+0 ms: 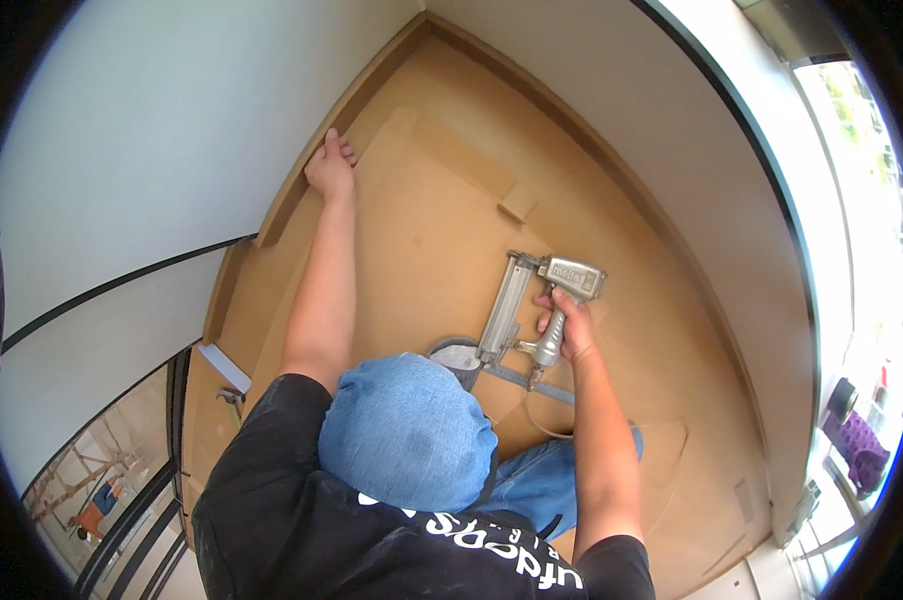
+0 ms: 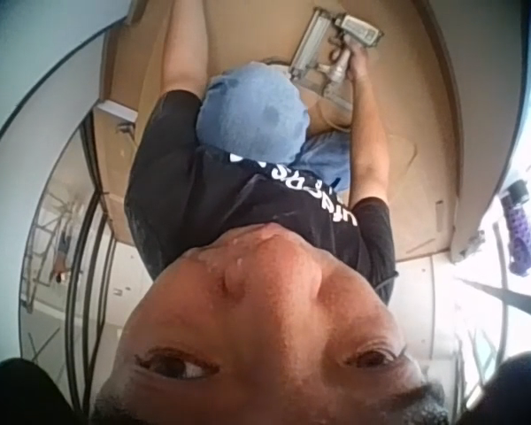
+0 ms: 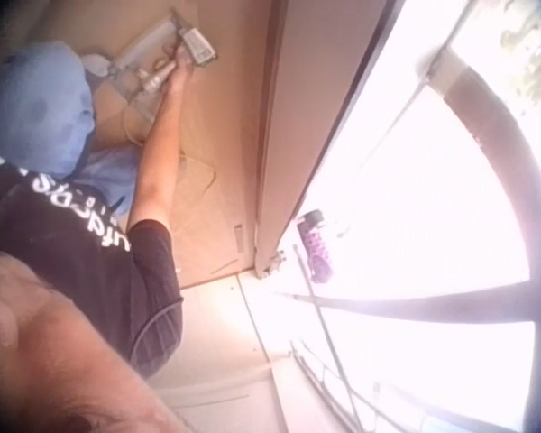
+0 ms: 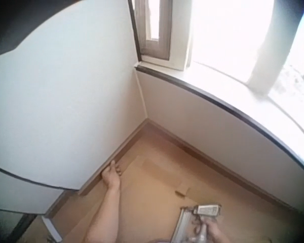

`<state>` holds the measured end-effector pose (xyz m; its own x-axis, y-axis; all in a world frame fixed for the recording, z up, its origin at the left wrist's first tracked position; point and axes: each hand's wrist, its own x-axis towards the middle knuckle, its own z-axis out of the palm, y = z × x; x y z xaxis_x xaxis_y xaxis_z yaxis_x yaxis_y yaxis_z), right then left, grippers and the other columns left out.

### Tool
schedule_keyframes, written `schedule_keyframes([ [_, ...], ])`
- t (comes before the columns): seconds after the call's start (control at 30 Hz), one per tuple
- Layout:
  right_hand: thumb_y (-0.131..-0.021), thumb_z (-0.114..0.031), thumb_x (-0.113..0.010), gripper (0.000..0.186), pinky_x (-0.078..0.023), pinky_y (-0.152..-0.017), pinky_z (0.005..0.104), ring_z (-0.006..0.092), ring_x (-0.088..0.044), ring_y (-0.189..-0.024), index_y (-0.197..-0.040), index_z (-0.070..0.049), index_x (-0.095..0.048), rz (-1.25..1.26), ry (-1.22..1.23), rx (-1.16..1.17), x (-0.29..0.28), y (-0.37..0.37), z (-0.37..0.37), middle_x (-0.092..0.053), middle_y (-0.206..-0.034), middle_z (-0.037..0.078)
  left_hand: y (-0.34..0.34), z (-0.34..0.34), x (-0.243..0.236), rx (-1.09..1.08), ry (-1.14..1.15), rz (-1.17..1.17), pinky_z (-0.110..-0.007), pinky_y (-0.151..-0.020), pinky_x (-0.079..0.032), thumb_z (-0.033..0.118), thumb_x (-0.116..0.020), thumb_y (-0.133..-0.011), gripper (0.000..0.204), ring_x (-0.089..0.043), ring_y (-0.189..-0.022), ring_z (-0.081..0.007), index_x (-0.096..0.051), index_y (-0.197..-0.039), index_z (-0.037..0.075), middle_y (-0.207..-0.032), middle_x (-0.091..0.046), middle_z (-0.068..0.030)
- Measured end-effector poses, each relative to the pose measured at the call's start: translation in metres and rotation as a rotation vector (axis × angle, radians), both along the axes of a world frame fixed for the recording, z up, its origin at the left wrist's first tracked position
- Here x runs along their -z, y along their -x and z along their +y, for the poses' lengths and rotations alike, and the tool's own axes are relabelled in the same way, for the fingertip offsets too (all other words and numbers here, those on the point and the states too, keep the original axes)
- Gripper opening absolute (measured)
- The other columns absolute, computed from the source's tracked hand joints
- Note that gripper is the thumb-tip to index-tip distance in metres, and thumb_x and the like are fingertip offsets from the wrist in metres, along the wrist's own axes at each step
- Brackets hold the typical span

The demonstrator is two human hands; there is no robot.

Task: The person installs wooden floor trim by hand along the base of a wall using a pneumatic nail gun and a hammer, and checking the alignment with a square ruler.

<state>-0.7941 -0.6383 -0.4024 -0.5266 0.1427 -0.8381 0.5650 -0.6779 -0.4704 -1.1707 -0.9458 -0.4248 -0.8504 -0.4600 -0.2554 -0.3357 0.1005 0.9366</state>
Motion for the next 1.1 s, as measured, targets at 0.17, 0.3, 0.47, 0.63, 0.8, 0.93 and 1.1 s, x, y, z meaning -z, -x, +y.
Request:
schedule_keyframes([
  [0.17,-0.099,-0.031,-0.064,0.036,-0.054,-0.054,0.0366,0.0224,-0.064,-0.06,-0.11,0.004,-0.061,-0.011,0.007,-0.013,0.001,-0.001,0.007,-0.072,-0.096,0.016,-0.003,0.015,-0.004,-0.009,0.111,0.038,-0.028,-0.057,-0.053,0.037,-0.064,-0.101,0.045,-0.063,-0.061,-0.0135,-0.076,-0.091,-0.005,-0.074,-0.071,-0.0077],
  [0.3,-0.101,-0.031,-0.06,0.037,-0.055,-0.056,0.0373,0.0219,-0.063,-0.059,-0.11,0.005,-0.06,-0.014,0.002,-0.029,-0.001,0.0,0.01,-0.07,-0.091,0.016,0.003,0.026,-0.01,0.14,0.268,0.059,-0.031,-0.059,-0.054,0.038,-0.058,-0.104,0.049,-0.066,-0.062,-0.0155,-0.075,-0.09,-0.006,-0.074,-0.072,-0.0096],
  [0.47,-0.101,-0.028,-0.062,0.034,-0.056,-0.056,0.037,0.0215,-0.064,-0.059,-0.111,0.004,-0.06,0.016,0.038,-0.031,0.001,0.0,0.009,-0.071,-0.096,0.018,-0.002,0.011,-0.004,0.104,0.222,0.102,-0.029,-0.06,-0.054,0.038,-0.055,-0.106,0.052,-0.064,-0.062,-0.0148,-0.072,-0.086,-0.007,-0.072,-0.069,-0.0072],
  [0.63,-0.099,-0.03,-0.065,0.036,-0.054,-0.052,0.035,0.0211,-0.063,-0.056,-0.103,0.006,-0.065,0.024,-0.002,0.012,-0.005,0.001,0.009,-0.071,-0.084,0.015,-0.014,0.013,-0.009,0.152,0.367,0.058,-0.03,-0.062,-0.053,0.04,-0.054,-0.106,0.053,-0.063,-0.062,-0.0155,-0.072,-0.087,-0.006,-0.073,-0.069,-0.0086],
  [0.8,-0.098,-0.027,-0.066,0.033,-0.053,-0.052,0.0348,0.0205,-0.063,-0.056,-0.107,0.005,-0.064,0.032,0.042,0.02,-0.004,0.005,0.009,-0.071,-0.092,0.015,0.005,0.014,-0.015,0.252,0.366,0.094,-0.031,-0.062,-0.054,0.039,-0.052,-0.107,0.053,-0.064,-0.062,-0.0149,-0.073,-0.087,-0.006,-0.072,-0.07,-0.0088],
  [0.93,-0.098,-0.025,-0.065,0.031,-0.054,-0.052,0.0351,0.0203,-0.063,-0.057,-0.11,0.004,-0.062,0.028,0.043,-0.003,-0.004,0.005,0.009,-0.071,-0.096,0.017,0.0,0.017,-0.016,0.119,0.208,0.101,-0.031,-0.066,-0.055,0.039,-0.051,-0.107,0.048,-0.064,-0.067,-0.0132,-0.073,-0.095,-0.003,-0.075,-0.07,-0.007],
  [1.1,-0.099,-0.022,-0.064,0.029,-0.054,-0.051,0.0349,0.0196,-0.063,-0.056,-0.11,0.005,-0.062,0.012,0.038,0.003,-0.005,0.002,0.014,-0.072,-0.096,0.017,0.023,0.083,-0.059,0.718,0.958,0.503,-0.04,-0.082,-0.056,0.029,-0.053,-0.105,0.032,-0.07,-0.095,-0.0247,-0.072,-0.108,0.003,-0.133,-0.065,-0.0116],
])
